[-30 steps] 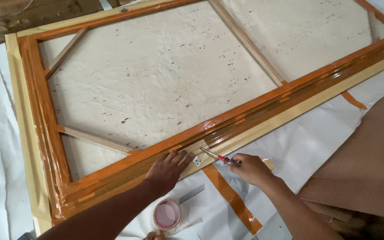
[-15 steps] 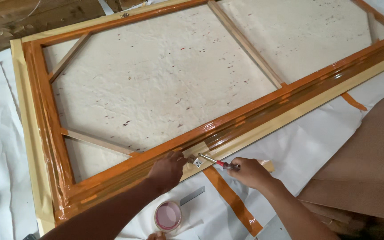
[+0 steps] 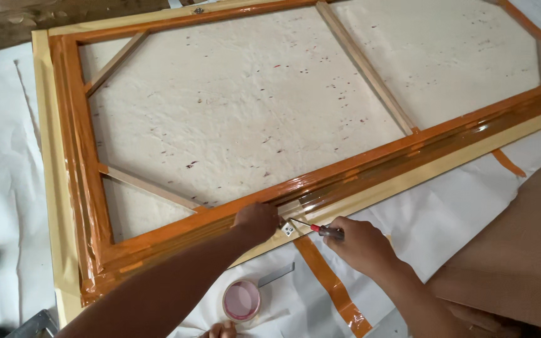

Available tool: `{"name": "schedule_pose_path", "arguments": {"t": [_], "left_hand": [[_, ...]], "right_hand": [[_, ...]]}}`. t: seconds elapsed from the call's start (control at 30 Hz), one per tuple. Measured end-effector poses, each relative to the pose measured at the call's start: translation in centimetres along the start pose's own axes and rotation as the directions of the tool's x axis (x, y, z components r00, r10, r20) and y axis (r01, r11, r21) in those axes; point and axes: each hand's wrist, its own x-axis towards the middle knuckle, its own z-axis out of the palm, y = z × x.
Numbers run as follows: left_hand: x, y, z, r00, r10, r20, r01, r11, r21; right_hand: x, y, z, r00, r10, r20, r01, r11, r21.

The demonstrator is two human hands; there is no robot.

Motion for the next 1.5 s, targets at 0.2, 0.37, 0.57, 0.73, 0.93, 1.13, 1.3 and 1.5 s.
{"name": "schedule_pose_path", "arguments": {"t": [0.2,0.37,0.57,0.73,0.93,1.13,1.3,1.5], "left_hand": [[-2.2,2.4,-5.8,0.983,-0.105,0.151,0.129,0.979,-0.159],[-1.8,3.2,-5.9,0.939,-0.173,0.297,0.203,0.976,-0.074],[-1.3,2.7,-5.4,0.941,-0.167,0.294,0.211,0.969,-0.125],[-0.8,2.6,-5.1,0.940,-0.157,0.303,0.203,0.971,-0.125],[-1.4,3.0,-6.3,0.925,-0.160,0.346,0.217,0.967,-0.133],[-1.2,3.0,-5.9,0.929,-0.172,0.326,0.226,0.964,-0.137],[-1.1,3.0,-5.7,0.935,-0.180,0.306,0.230,0.964,-0.136],[-0.1,2.7,-3.8,0.946,-0.156,0.284,0.192,0.976,-0.105]], "right_hand": [[-2.0,-3.3,-1.9,0.986,-0.150,-0.070,0.127,0.956,-0.264],[0.6,-1.7,1.0,0.945,-0.292,-0.147,0.260,0.944,-0.205],[-1.5,-5.7,-0.1,0.964,-0.251,-0.083,0.230,0.951,-0.205],[-1.9,-6.4,0.0,0.965,-0.248,-0.080,0.213,0.928,-0.305],[-2.0,-6.1,0.4,0.962,-0.258,-0.090,0.226,0.936,-0.268],[-2.1,-5.7,0.7,0.956,-0.275,-0.102,0.237,0.929,-0.285],[-1.7,-5.3,1.5,0.953,-0.283,-0.106,0.243,0.926,-0.290],[-0.7,-3.2,4.8,0.851,-0.524,-0.034,0.413,0.706,-0.575]]}}
